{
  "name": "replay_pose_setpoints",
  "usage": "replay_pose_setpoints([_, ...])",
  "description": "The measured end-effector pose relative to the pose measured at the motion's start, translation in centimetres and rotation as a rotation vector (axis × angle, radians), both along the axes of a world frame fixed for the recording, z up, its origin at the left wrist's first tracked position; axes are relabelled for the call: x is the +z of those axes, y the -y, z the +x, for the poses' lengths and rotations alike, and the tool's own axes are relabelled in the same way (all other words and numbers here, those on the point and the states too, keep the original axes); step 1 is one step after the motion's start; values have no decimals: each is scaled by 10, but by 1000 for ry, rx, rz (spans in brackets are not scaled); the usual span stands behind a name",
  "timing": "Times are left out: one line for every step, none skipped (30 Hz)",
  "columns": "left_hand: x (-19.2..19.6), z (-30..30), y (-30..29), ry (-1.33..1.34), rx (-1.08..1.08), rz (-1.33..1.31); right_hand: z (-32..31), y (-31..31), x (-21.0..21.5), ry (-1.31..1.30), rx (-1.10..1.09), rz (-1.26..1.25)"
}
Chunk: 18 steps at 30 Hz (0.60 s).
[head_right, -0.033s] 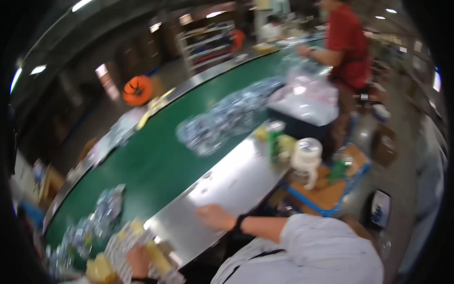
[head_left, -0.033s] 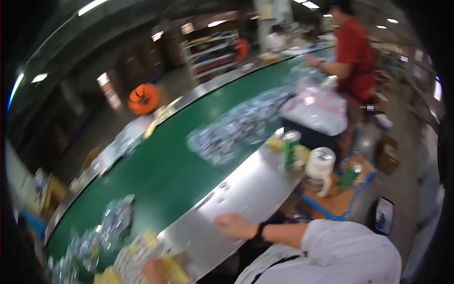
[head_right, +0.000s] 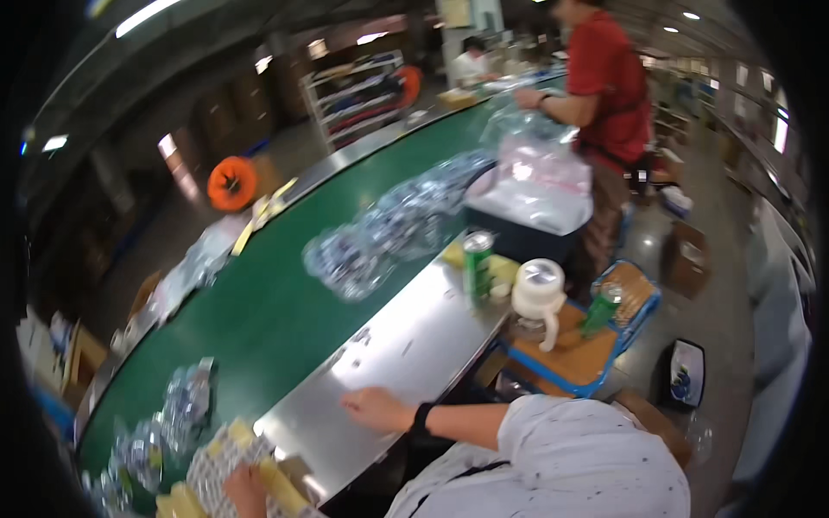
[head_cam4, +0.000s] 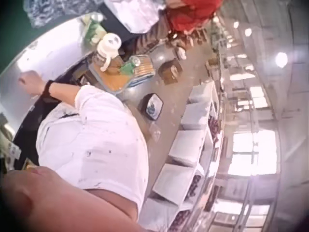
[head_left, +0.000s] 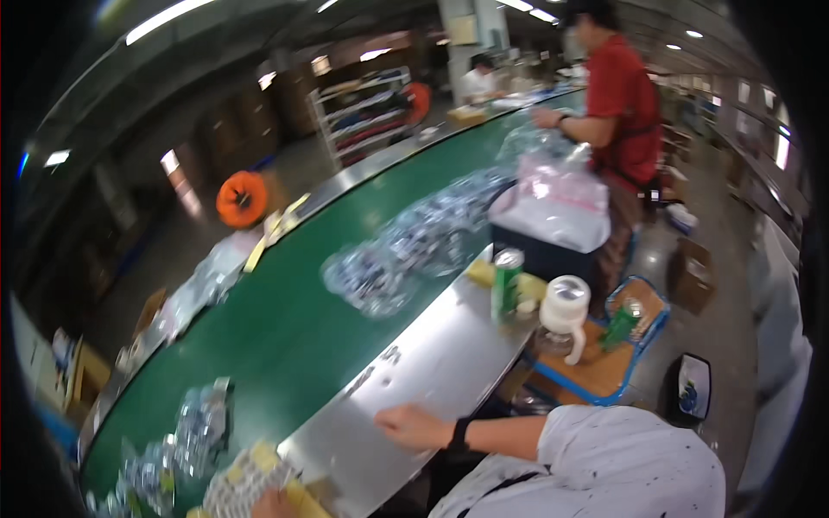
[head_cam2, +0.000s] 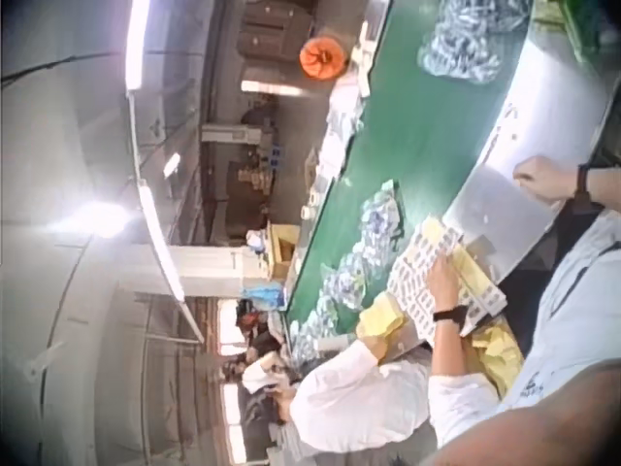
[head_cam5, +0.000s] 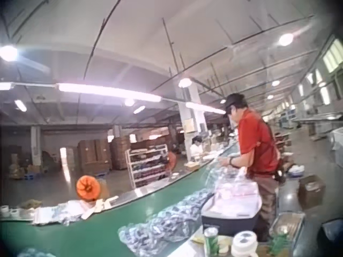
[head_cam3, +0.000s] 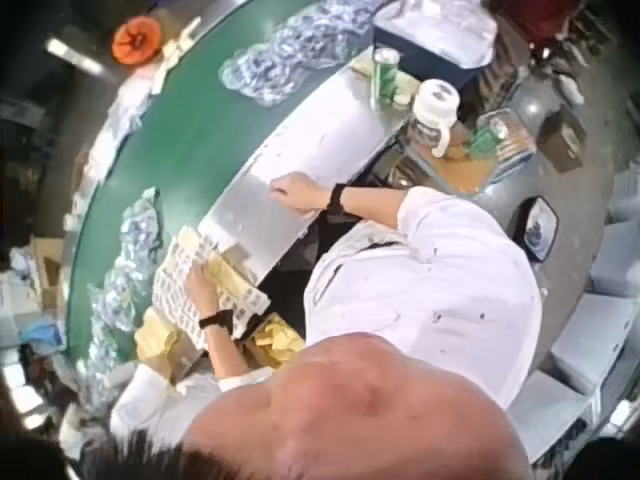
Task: The person applies barcode stickers to plastic bags containing pairs of shoes on a green conveyor belt. They peel individual labels from a sheet and affix them to the packaging, then move the labeled items along the belt. The process is repeated for multiple units throughout the clip.
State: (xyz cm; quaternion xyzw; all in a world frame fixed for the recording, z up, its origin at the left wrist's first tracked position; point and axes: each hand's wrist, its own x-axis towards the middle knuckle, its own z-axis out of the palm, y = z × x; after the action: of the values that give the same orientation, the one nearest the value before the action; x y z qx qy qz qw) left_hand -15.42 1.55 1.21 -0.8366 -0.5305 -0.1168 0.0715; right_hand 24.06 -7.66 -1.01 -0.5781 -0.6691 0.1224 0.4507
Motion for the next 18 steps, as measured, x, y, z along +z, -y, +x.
replay_pose_setpoints([27,12,10,25,-62,-78,11,-8,4,6,-4,-17])
replay_pose_setpoints([54,22,28,22,-105,-162,10,-9,8,-13,11,-38])
replay_pose_setpoints([72,17,38,15,-92,-146,-3,-2,8,-50,37,-67])
replay_pose_setpoints([89,28,53,21,-66,-129,1,11,14,-94,52,-84])
replay_pose_setpoints([103,39,53,47,-58,-91,9,15,22,-117,52,-81])
replay_pose_setpoints([117,41,55,64,16,-61,14,16,27,-133,41,-84])
replay_pose_setpoints([137,37,62,82,92,-32,11,13,26,-161,27,-21])
replay_pose_setpoints([154,33,69,103,172,-4,3,13,24,-250,74,-81])
replay_pose_setpoints([168,39,78,106,93,91,-8,12,23,-340,129,-144])
replay_pose_setpoints([180,56,89,109,8,184,-14,11,26,-429,178,-210])
replay_pose_setpoints([184,80,101,106,-78,264,-19,15,39,-789,357,-549])
replay_pose_setpoints([185,108,117,306,-283,266,-31,24,59,-1154,543,-883])
replay_pose_setpoints([184,124,132,242,-392,80,-43,34,78,-1376,659,-977])
replay_pose_setpoints([182,137,147,216,-517,-85,-52,37,89,-1593,787,-1061])
replay_pose_setpoints([187,168,163,325,-615,-145,-58,26,66,-1472,907,-904])
replay_pose_setpoints([177,174,174,294,-661,-170,-67,14,52,-1331,1043,-755])
replay_pose_setpoints([168,176,183,367,-697,-101,-69,24,86,-1214,914,-736])
replay_pose_setpoints([157,176,194,347,-635,-180,-61,22,88,-1196,888,-724])
